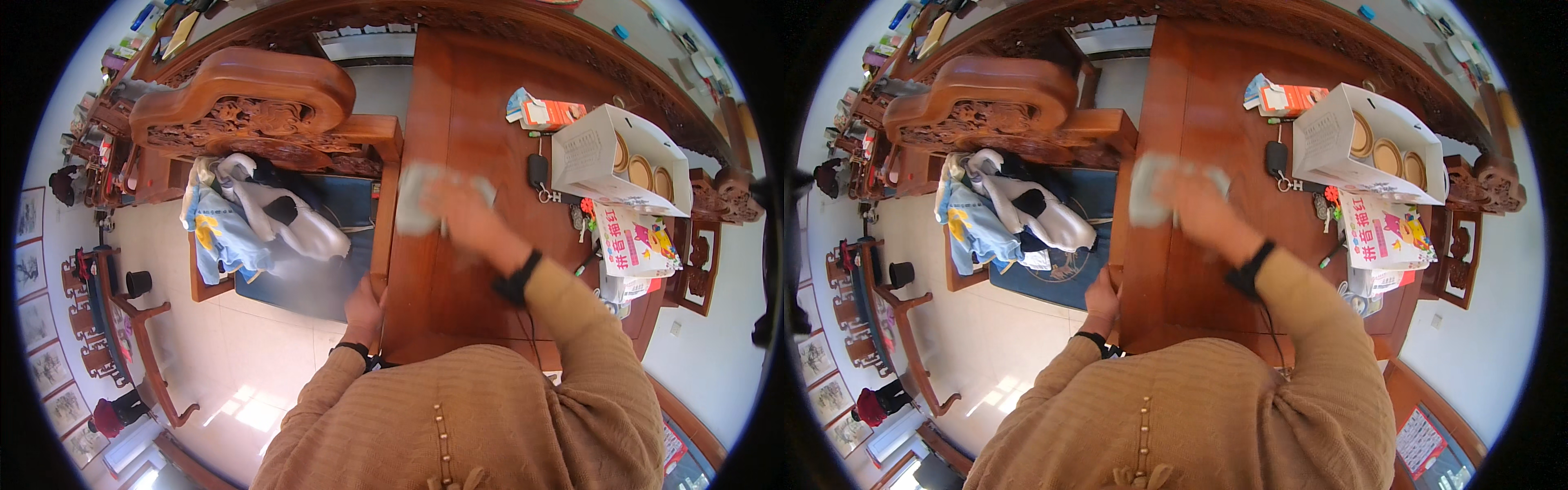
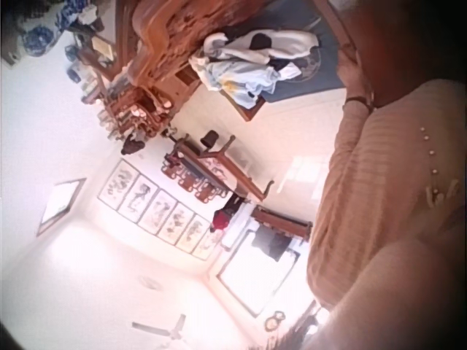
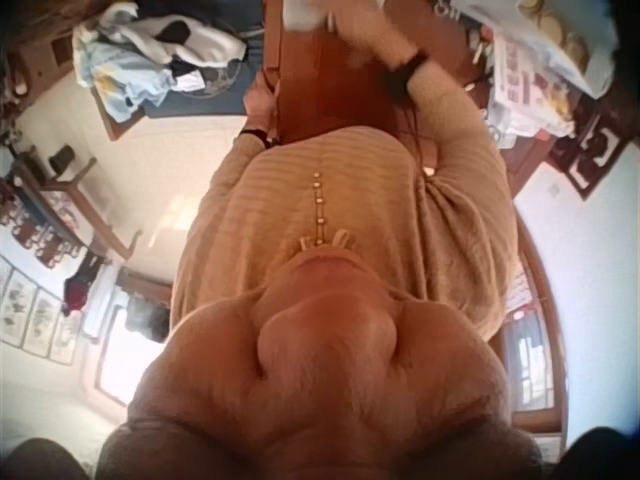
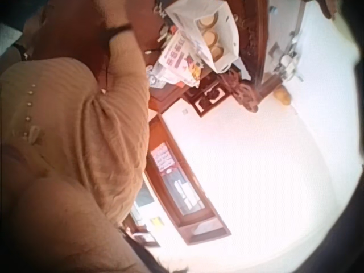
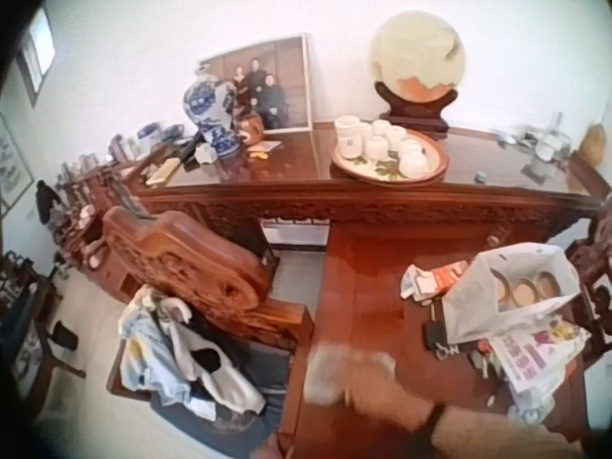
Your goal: The person wipes a carved wooden table and adjacent chair with a cloth, cleaning the legs, carved panels, and tabletop. They move small items on the table to reach the surface and continue wiping different sections of the furniture.
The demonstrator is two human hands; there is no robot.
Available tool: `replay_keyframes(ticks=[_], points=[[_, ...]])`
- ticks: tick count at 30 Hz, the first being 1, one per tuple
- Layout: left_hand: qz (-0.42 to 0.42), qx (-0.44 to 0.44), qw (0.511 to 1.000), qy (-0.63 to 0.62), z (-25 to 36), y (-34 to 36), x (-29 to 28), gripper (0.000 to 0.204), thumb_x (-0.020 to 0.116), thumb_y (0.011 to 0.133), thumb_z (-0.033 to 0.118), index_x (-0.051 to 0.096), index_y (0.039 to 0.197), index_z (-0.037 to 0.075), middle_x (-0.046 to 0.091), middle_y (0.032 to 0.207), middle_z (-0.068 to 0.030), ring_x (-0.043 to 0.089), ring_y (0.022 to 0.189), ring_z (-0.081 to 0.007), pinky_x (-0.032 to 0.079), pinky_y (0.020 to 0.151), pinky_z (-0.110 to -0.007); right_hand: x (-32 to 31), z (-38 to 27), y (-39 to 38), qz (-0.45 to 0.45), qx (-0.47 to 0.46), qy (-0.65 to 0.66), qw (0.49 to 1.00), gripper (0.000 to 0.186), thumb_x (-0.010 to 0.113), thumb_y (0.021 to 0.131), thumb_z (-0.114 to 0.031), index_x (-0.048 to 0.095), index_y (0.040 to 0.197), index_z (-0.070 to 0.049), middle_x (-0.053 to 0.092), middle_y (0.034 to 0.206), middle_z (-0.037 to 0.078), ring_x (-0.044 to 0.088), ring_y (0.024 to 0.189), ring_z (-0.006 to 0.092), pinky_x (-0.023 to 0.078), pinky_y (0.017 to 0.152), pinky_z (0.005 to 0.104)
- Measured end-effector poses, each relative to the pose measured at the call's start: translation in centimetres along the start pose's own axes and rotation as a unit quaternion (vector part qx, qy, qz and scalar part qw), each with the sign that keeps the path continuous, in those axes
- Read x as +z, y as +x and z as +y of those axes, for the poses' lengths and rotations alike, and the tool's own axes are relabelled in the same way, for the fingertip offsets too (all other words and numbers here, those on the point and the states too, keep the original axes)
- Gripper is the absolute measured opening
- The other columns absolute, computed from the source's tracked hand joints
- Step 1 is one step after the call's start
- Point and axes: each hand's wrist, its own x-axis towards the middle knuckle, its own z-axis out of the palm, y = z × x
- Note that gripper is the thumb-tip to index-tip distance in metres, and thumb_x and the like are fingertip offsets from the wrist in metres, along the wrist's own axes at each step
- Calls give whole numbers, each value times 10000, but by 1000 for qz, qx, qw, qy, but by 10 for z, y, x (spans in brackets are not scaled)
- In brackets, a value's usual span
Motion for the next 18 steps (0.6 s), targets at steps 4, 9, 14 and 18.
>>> replay_keyframes(ticks=[4,9,14,18], points=[[0,1,1000,13,0,1,0,638,622,962,480,468,1421,66,663,1220,-229,666,996,-447,542,824,-535,-20,124,74,90,141,-136,977,561,532,879,-45,591,1423,-169,477,1540,153,429,1419,395,348,1146,565],[-8,-5,1000,-10,-1,1,-1,618,610,970,478,468,1416,74,662,1232,-232,665,1013,-449,540,837,-534,-9,106,48,98,142,-114,978,614,564,837,-14,583,1429,-177,450,1565,148,432,1408,416,329,1144,586],[27,34,998,-50,-2,2,2,607,614,972,470,469,1400,65,656,1238,-235,661,1034,-448,535,862,-531,6,-10,-49,41,95,-108,989,614,667,801,-65,592,1399,-183,463,1560,110,436,1406,400,331,1126,587],[28,59,995,-75,-7,0,0,616,621,971,463,468,1397,46,641,1252,-240,637,1110,-435,525,906,-515,17,-133,-125,-63,72,-76,992,672,699,774,-103,562,1427,-187,429,1584,116,367,1464,386,274,1170,609]])
